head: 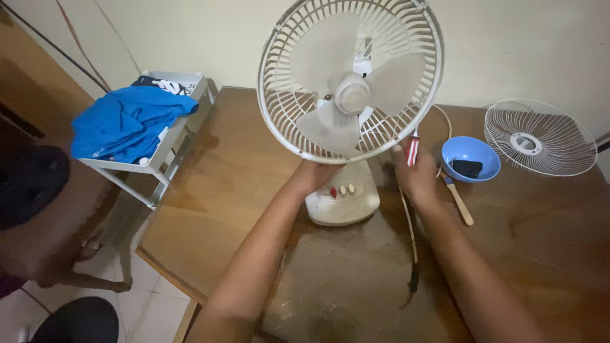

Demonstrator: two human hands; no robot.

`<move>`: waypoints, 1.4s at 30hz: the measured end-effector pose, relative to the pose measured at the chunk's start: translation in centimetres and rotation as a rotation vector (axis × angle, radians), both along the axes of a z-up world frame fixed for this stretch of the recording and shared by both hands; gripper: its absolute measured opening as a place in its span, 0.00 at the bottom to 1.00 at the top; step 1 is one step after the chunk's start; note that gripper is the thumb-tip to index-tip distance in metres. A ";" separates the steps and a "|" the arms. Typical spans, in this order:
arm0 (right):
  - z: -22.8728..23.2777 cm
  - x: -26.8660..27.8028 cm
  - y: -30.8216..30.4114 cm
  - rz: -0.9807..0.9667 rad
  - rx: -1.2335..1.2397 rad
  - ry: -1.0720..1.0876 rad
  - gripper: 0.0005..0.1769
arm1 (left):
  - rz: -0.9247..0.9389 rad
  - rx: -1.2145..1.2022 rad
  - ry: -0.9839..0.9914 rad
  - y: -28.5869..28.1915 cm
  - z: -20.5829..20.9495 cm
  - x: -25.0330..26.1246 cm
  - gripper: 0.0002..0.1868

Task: The person reassembles a white table fan by attaching the motor housing and securing the front grill. They then use a screwdriver to tighten a screw on the fan's power cord.

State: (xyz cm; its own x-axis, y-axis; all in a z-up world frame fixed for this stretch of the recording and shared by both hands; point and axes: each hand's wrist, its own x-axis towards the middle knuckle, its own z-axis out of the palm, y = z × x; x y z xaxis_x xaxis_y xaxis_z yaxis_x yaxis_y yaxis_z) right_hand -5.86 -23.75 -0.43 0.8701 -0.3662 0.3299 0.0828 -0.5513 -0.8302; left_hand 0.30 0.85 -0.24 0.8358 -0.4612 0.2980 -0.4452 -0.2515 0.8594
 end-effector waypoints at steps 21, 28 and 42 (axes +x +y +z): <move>3.9 -6.4 -0.8 0.004 -0.251 -0.151 0.15 | 0.369 0.028 -0.432 0.9 5.9 -10.9 0.31; 4.0 -6.4 -2.2 0.016 -0.499 0.144 0.24 | 0.379 0.066 -0.471 -0.4 6.0 -12.4 0.14; 2.6 -6.7 -4.4 0.165 -0.639 0.266 0.18 | 0.018 0.226 -0.376 -3.3 7.4 -15.7 0.10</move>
